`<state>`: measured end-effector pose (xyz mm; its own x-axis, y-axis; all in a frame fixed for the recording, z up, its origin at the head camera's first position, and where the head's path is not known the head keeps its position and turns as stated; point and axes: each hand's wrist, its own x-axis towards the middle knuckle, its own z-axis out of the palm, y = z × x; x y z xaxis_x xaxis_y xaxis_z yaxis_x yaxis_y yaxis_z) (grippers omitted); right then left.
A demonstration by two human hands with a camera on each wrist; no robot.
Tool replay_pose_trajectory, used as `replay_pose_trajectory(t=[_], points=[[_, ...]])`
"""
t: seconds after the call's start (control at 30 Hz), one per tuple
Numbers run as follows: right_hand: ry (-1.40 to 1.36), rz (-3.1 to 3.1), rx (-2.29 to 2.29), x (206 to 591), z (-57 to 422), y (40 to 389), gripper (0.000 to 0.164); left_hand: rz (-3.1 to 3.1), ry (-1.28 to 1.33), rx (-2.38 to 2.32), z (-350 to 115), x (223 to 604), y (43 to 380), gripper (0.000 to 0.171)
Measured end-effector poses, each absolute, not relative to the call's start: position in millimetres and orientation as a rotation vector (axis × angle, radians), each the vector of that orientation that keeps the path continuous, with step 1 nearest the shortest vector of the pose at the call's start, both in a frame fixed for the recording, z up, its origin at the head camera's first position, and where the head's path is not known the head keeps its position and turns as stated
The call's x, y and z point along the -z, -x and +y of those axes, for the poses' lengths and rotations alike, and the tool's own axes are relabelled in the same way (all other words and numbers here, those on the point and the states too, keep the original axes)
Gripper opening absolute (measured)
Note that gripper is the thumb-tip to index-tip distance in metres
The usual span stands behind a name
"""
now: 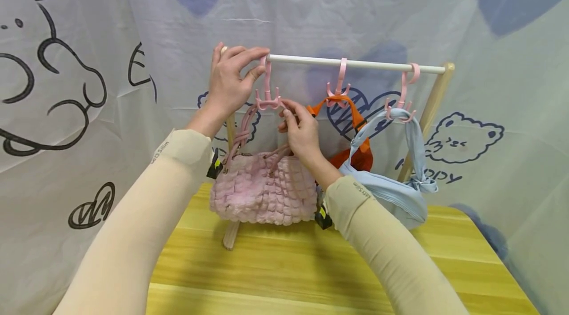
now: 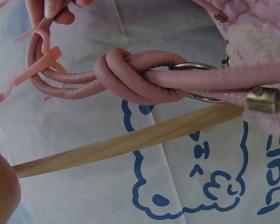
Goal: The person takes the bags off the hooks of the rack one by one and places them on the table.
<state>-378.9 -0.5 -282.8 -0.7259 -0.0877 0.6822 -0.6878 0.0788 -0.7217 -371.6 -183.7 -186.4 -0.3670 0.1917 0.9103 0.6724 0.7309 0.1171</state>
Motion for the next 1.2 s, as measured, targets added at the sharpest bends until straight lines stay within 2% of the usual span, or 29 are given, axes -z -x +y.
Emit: replay_pose_trajectory(t=[1.2], points=[[-0.755,-1.829,-1.655,269,-3,376,0.028,-1.937,0.647,0.568,-181,186,370,0.036]])
